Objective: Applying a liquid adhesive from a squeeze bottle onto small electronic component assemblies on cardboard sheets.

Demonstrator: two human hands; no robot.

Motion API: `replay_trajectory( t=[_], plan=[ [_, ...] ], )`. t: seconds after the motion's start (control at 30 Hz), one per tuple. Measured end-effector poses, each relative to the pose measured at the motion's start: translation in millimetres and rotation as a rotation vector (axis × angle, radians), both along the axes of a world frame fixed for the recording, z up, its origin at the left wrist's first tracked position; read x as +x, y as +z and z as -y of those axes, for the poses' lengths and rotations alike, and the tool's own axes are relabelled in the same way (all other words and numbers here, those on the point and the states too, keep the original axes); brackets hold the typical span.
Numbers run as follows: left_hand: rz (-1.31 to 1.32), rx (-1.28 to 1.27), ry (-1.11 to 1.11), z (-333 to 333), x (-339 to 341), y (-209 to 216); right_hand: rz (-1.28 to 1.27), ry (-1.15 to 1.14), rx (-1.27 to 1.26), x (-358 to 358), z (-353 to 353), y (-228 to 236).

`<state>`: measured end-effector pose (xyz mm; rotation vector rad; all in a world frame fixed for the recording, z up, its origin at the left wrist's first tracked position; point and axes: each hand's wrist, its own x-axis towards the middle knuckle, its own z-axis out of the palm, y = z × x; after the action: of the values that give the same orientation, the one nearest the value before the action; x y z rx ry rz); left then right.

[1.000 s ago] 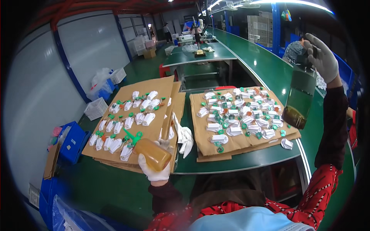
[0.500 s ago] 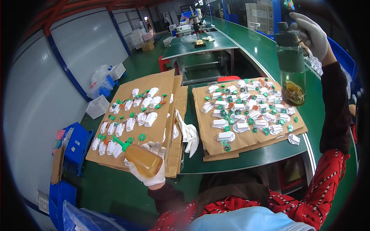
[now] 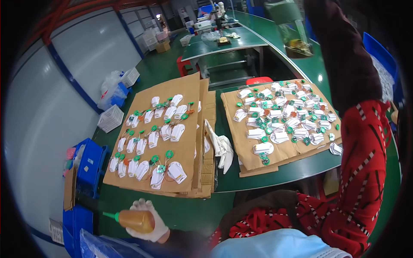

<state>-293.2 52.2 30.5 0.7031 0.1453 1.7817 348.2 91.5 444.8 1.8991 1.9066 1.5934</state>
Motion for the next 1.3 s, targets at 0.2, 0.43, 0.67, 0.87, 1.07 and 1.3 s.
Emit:
replay_trajectory(
  t=[0.2, 0.43, 0.67, 0.87, 1.07, 1.3],
  plan=[
    [0.024, 0.02, 0.038, -5, -28, -2, -0.255, -0.435, -0.074, 15, -64, 17],
    [0.065, 0.013, 0.04, -20, -26, -13, -0.346, -0.392, -0.119, -16, -84, -26],
    [0.096, -0.069, 0.077, -28, -25, -17, -0.457, -0.362, -0.114, -22, -81, -46],
    [0.063, -0.024, 0.088, -27, -35, -22, -0.56, -0.288, -0.134, -136, -72, -82],
    [0.235, -0.167, 0.122, -36, -35, -33, -0.63, -0.265, -0.106, -64, -85, -81],
    [0.123, -0.129, 0.098, -38, -31, -24, -0.744, -0.202, -0.105, -50, -110, -98]
  ],
)
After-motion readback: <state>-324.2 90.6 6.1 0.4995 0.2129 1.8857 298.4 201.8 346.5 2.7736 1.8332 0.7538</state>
